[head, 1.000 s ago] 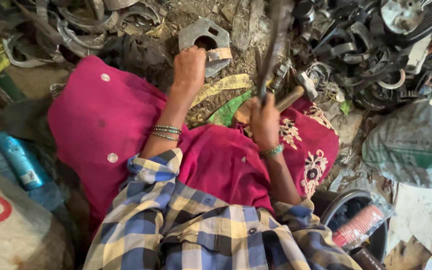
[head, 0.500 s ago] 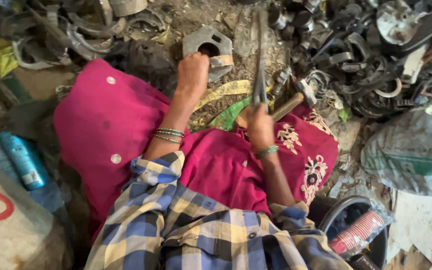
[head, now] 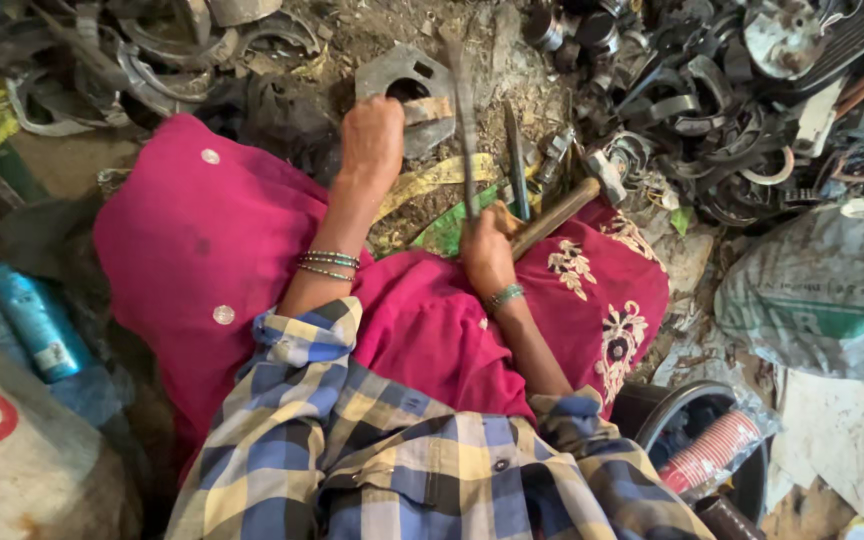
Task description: The person sits on the ground and uses a hammer and chisel to shape and separate metal parts. They repeatedly strike the metal pieces, reposition them, and occasionally move aside other scrap metal to access the work area.
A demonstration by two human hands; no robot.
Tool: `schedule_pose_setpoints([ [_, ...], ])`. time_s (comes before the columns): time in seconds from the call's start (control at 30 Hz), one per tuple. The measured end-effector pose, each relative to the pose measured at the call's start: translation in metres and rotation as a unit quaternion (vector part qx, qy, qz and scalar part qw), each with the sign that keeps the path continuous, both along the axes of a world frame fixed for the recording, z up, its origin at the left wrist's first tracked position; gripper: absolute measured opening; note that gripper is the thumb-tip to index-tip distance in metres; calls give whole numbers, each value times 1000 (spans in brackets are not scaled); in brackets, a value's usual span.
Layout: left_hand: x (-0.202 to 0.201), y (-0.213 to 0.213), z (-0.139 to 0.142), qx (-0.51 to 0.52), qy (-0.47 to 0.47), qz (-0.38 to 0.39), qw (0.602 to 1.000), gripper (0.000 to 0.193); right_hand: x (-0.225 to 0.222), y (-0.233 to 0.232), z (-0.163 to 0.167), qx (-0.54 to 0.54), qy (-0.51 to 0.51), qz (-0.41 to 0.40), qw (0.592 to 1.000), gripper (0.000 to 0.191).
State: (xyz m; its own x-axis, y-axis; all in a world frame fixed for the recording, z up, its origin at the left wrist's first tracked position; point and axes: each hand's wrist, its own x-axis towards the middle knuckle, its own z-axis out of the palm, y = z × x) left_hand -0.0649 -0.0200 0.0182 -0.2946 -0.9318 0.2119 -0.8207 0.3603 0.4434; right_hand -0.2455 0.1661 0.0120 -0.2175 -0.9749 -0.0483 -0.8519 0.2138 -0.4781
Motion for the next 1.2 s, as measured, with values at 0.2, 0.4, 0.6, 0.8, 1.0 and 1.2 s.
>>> schedule_pose_setpoints([
  [0.2,-3,4,-5,-17,4,-31,999,14,-20,-7,83,-13,-171,-212,962,22],
  [0.4,-7,9,-5,-18,7,-32,999,10,-14,-7,86,-364,-349,-45,862,14],
  [0.6,-4,5,-3,-5,5,-33,999,12,-11,-8,15,37,-29,-21,999,21],
  [0.8,-4,5,-7,8,-9,-29,1000,13,-31,-5,96,-74,-230,-196,950,23],
  [1.0,-2,7,-9,-22,0,-24,999,10,-8,0,71,-317,-393,-133,853,16],
  [1.2,12,-4,-5,-2,-14,10,1000,9,-19,4,-3,-27,-7,-13,1000,24],
])
